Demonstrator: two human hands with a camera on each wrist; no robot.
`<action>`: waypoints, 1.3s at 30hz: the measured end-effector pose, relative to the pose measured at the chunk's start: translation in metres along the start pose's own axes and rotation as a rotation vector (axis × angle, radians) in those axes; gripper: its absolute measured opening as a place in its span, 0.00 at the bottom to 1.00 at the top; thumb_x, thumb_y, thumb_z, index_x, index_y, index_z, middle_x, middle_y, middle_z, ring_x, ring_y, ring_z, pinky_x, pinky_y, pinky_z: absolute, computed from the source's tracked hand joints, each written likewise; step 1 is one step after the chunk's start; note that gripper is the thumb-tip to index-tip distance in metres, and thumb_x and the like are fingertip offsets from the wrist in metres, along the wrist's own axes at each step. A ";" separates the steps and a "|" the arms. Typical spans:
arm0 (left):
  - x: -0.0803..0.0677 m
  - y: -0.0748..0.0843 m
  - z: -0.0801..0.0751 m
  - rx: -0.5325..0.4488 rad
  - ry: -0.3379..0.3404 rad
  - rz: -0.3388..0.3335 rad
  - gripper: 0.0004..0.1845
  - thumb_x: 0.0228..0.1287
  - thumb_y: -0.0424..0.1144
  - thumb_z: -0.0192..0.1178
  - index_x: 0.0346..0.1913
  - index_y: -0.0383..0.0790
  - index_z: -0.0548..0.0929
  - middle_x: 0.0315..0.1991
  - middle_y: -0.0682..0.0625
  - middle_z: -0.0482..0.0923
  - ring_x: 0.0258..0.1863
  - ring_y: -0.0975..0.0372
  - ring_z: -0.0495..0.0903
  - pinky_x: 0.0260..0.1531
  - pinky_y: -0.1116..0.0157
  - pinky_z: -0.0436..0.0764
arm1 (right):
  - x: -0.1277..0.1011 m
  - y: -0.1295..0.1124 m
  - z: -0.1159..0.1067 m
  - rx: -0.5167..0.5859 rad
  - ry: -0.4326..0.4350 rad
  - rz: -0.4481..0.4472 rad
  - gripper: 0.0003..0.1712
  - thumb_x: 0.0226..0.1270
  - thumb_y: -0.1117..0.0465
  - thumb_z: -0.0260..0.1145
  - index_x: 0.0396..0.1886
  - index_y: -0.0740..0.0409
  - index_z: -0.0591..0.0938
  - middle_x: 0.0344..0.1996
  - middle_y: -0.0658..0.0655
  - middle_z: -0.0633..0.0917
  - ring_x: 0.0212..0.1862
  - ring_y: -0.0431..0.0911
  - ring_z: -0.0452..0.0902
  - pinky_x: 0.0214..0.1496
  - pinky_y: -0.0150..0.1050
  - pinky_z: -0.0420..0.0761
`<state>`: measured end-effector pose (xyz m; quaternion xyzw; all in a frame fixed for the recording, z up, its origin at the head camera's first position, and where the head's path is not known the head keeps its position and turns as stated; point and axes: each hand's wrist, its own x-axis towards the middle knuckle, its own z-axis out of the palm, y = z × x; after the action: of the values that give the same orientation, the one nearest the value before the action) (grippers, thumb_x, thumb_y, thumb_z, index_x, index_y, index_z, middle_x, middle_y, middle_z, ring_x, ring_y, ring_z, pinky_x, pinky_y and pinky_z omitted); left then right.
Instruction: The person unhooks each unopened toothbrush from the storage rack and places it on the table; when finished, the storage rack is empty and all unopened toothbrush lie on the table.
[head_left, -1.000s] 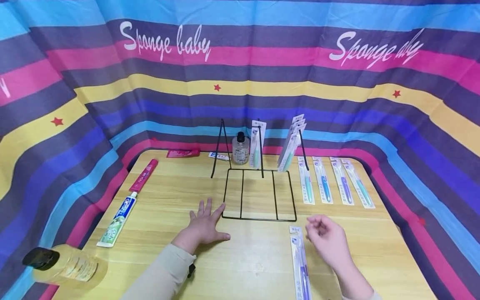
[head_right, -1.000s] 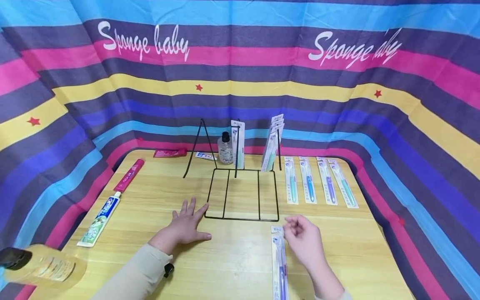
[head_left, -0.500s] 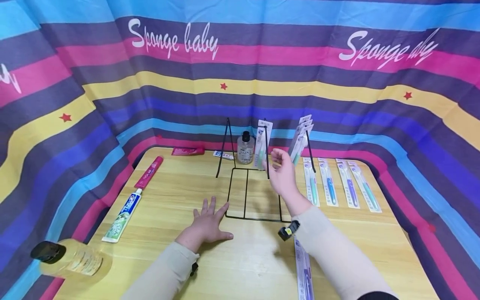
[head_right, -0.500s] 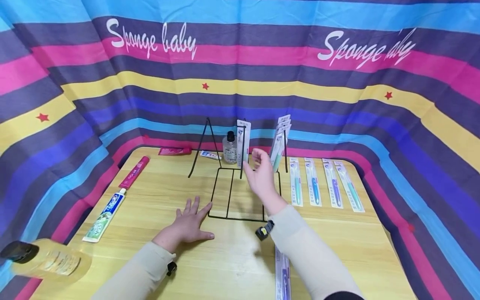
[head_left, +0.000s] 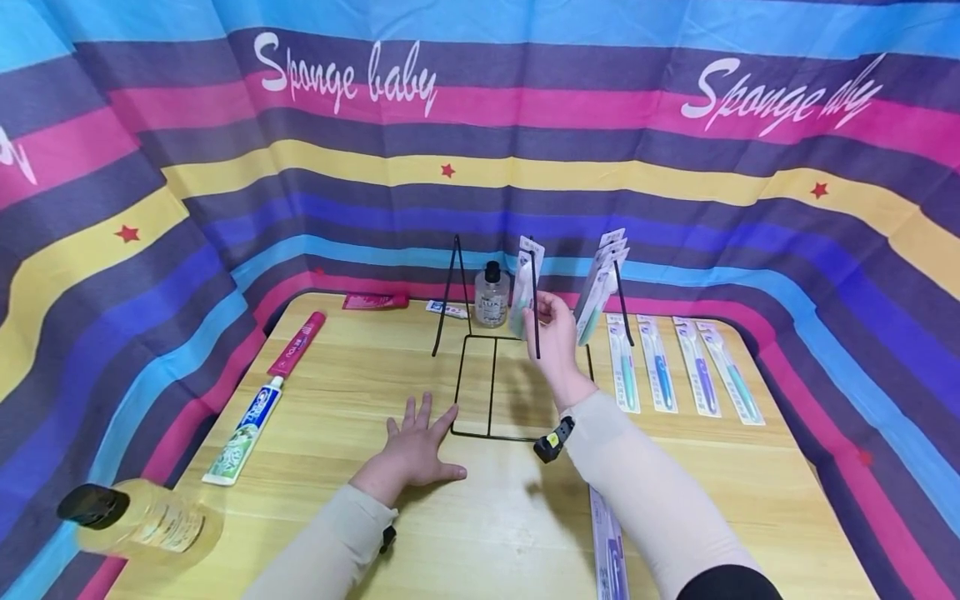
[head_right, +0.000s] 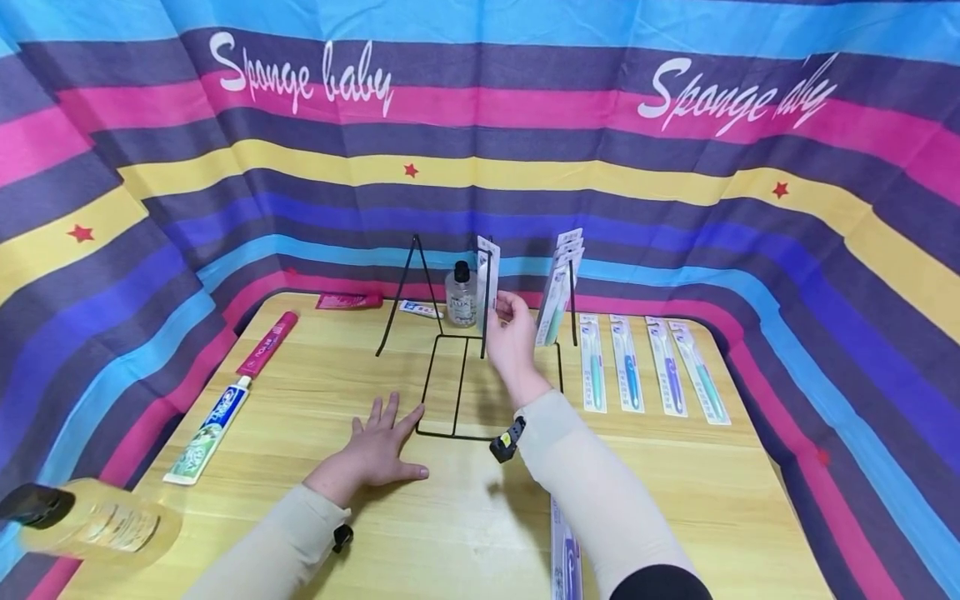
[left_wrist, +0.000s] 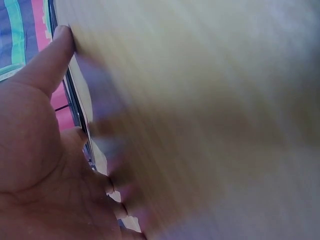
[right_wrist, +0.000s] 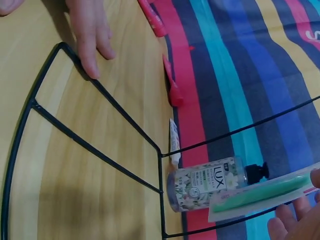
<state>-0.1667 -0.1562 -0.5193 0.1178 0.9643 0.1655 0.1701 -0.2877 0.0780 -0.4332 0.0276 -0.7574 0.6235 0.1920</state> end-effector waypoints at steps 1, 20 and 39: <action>0.000 0.001 0.000 -0.002 0.000 0.001 0.60 0.57 0.71 0.72 0.86 0.54 0.55 0.85 0.31 0.35 0.82 0.32 0.33 0.70 0.22 0.43 | 0.001 0.000 0.000 -0.009 0.013 -0.002 0.17 0.72 0.71 0.64 0.56 0.77 0.80 0.45 0.71 0.84 0.50 0.62 0.83 0.59 0.46 0.83; 0.002 0.004 -0.003 0.004 0.003 0.008 0.59 0.57 0.70 0.73 0.86 0.54 0.56 0.85 0.31 0.35 0.82 0.32 0.34 0.71 0.23 0.44 | -0.024 -0.010 -0.032 0.061 -0.128 0.040 0.07 0.71 0.76 0.66 0.45 0.78 0.84 0.34 0.73 0.88 0.32 0.42 0.84 0.40 0.33 0.88; 0.000 0.005 -0.003 -0.026 0.008 0.008 0.60 0.57 0.68 0.74 0.86 0.52 0.56 0.85 0.31 0.34 0.82 0.32 0.33 0.70 0.22 0.41 | -0.088 -0.014 -0.107 0.019 -0.293 0.033 0.05 0.72 0.76 0.65 0.43 0.77 0.83 0.33 0.64 0.86 0.33 0.39 0.85 0.40 0.39 0.90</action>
<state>-0.1671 -0.1529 -0.5149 0.1188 0.9623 0.1789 0.1672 -0.1749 0.1601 -0.4329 0.1075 -0.7718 0.6229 0.0688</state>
